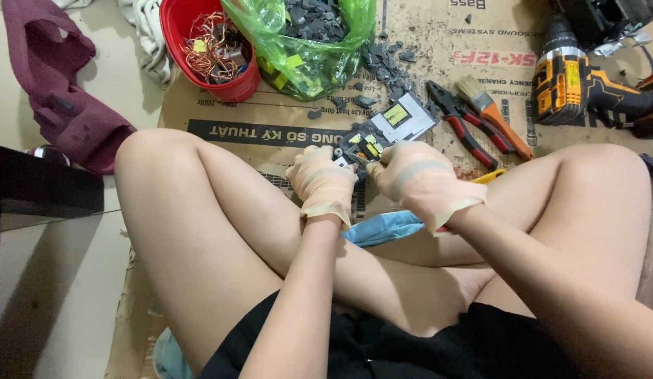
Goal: The person sits cross-legged on the floor and uses a small screwdriver to work on a disassembled electronic device held in their lap. They repeatedly turn the device over and manipulate its internal components while wearing gloves.
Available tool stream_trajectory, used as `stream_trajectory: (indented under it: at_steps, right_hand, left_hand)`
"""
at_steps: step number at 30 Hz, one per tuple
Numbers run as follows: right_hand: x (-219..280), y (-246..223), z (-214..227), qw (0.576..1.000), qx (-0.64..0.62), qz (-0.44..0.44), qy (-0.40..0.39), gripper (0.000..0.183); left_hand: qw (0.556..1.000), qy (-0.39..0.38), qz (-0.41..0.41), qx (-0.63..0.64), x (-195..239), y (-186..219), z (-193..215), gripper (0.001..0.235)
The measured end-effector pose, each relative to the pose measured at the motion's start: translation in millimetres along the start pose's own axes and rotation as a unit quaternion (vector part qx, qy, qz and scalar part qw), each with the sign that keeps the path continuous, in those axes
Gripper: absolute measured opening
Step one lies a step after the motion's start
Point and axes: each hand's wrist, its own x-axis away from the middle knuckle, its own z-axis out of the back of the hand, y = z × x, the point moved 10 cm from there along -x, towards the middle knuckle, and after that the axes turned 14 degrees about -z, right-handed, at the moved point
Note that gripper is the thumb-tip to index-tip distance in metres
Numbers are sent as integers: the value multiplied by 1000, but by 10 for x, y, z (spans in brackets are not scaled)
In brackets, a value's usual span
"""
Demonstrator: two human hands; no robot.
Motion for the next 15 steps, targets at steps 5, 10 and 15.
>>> stream_trajectory:
  at_steps: [5, 10, 15]
  right_hand:
    - [93, -4, 65, 1000, 27, -6, -4, 38]
    - [479, -267, 392, 995, 100, 8, -30, 43]
    - [348, -235, 503, 995, 95, 16, -19, 40]
  left_hand:
    - [1000, -19, 14, 10, -48, -80, -45, 51]
    - [999, -27, 32, 33, -102, -120, -11, 52]
    - [987, -71, 60, 129, -63, -103, -9, 67]
